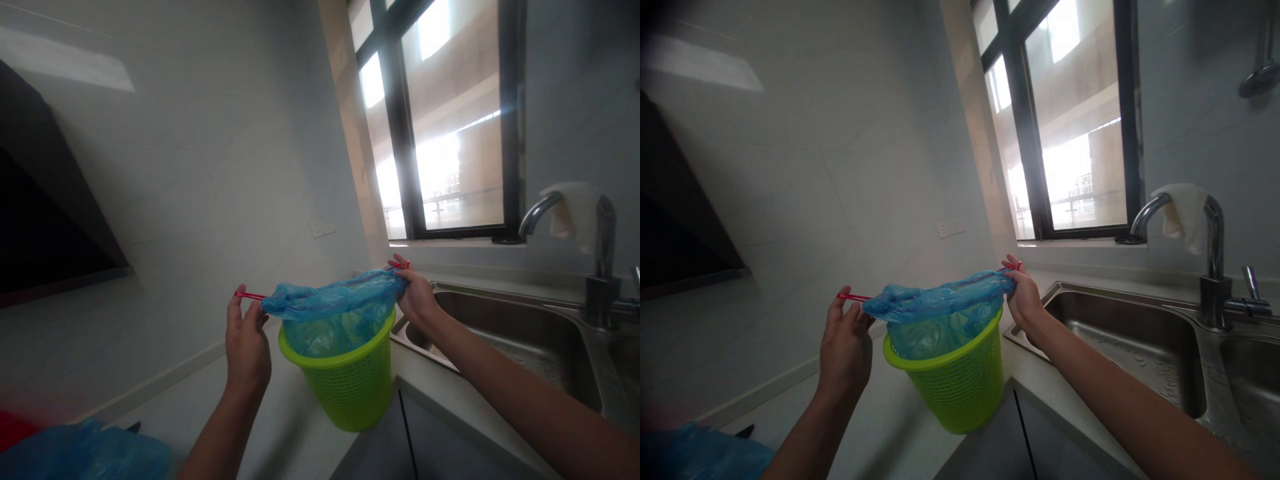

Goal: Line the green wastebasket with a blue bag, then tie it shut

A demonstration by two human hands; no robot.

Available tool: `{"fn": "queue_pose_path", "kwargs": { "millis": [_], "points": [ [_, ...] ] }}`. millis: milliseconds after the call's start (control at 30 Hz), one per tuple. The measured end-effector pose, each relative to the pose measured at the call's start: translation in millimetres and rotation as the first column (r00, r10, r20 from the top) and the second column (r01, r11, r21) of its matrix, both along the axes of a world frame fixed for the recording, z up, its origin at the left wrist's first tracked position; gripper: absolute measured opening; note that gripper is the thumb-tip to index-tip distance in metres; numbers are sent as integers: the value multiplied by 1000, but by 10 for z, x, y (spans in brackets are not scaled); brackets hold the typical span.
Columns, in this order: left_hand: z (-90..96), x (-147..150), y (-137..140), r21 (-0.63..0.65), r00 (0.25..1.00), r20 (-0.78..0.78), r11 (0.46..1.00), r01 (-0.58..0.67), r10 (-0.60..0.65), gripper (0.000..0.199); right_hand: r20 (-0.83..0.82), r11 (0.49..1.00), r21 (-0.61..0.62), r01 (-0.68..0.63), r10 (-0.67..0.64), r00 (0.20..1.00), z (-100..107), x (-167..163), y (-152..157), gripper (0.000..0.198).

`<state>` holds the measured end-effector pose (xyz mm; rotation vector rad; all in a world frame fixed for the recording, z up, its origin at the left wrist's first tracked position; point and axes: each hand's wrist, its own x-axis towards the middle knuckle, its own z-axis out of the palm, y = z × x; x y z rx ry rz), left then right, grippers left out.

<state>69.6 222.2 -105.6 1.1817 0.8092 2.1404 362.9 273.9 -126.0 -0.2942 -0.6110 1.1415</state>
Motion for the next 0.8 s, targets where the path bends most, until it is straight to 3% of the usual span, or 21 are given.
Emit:
{"fn": "queue_pose_path", "kwargs": {
  "millis": [100,200,300,400,500,633,800],
  "points": [
    [-50,-14,42,-73,997,17,995,-70,72,46,-129,998,-2,-68,68,989,47,122,61,16],
    [-54,-29,94,-146,986,131,986,-84,104,28,-213,995,-30,-90,82,974,91,229,97,16],
    [-6,-52,133,-197,921,389,979,60,21,14,-250,995,-76,-72,50,967,103,260,114,16],
    [57,-70,129,-119,847,522,974,193,-104,22,-235,991,-133,-30,-2,972,73,236,139,17],
    [90,-64,101,-22,836,508,967,255,-209,29,-197,988,-155,-14,-17,980,30,217,181,25],
    [63,-24,87,41,826,502,960,276,-258,29,-115,988,-155,-29,12,993,3,218,229,32],
    [-2,19,100,39,889,374,963,268,-262,35,-115,989,-133,-59,43,992,-1,190,212,36]
  ]
}}
